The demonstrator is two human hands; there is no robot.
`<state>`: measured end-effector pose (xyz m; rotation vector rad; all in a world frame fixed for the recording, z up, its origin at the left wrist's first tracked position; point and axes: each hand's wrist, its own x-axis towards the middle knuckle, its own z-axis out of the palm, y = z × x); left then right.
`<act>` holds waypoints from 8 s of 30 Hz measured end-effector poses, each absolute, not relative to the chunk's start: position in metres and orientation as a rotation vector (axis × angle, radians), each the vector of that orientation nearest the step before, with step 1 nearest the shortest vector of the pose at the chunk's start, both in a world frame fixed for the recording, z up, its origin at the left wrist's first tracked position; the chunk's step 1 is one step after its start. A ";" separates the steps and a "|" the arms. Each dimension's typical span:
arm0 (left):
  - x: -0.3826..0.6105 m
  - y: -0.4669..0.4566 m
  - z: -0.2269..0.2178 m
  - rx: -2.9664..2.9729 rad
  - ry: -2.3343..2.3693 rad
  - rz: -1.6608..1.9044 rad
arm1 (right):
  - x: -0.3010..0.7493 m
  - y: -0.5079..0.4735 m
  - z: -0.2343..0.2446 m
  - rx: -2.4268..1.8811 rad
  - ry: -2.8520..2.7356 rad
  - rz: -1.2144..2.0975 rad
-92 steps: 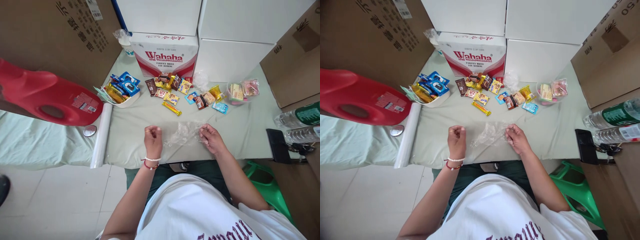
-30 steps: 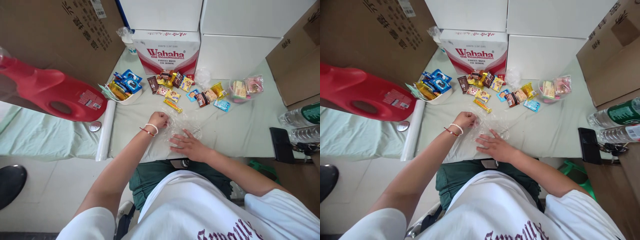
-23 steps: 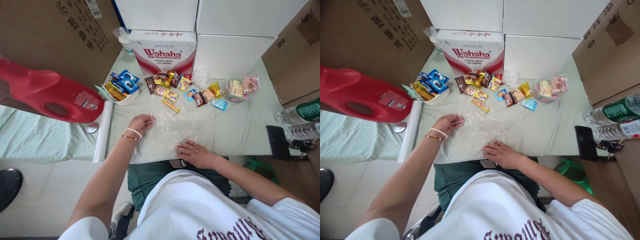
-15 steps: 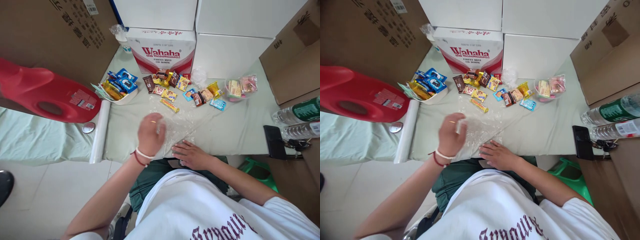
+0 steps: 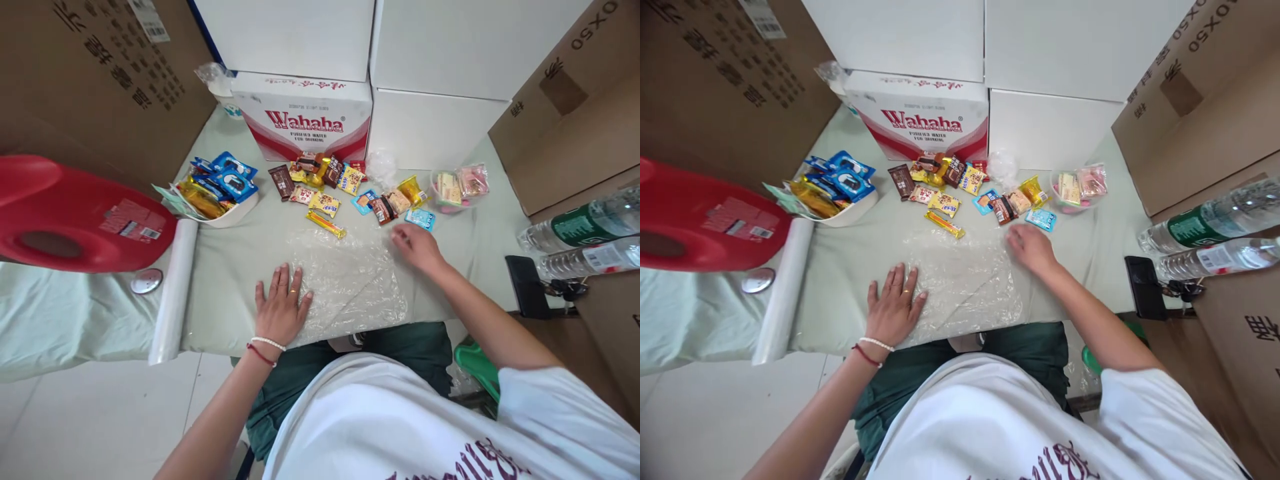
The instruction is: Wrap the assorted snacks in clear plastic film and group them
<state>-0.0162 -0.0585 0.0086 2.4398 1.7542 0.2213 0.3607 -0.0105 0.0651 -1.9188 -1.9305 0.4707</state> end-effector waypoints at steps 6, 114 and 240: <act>-0.012 -0.058 0.013 2.424 1.775 0.214 | 0.324 0.086 0.070 -2.300 -1.946 0.106; -0.018 -0.053 0.015 2.208 1.830 0.440 | 0.272 -0.052 0.067 -1.457 -2.417 0.516; -0.044 -0.061 0.040 2.607 1.030 0.217 | 0.310 -0.069 0.088 -1.148 -2.483 0.807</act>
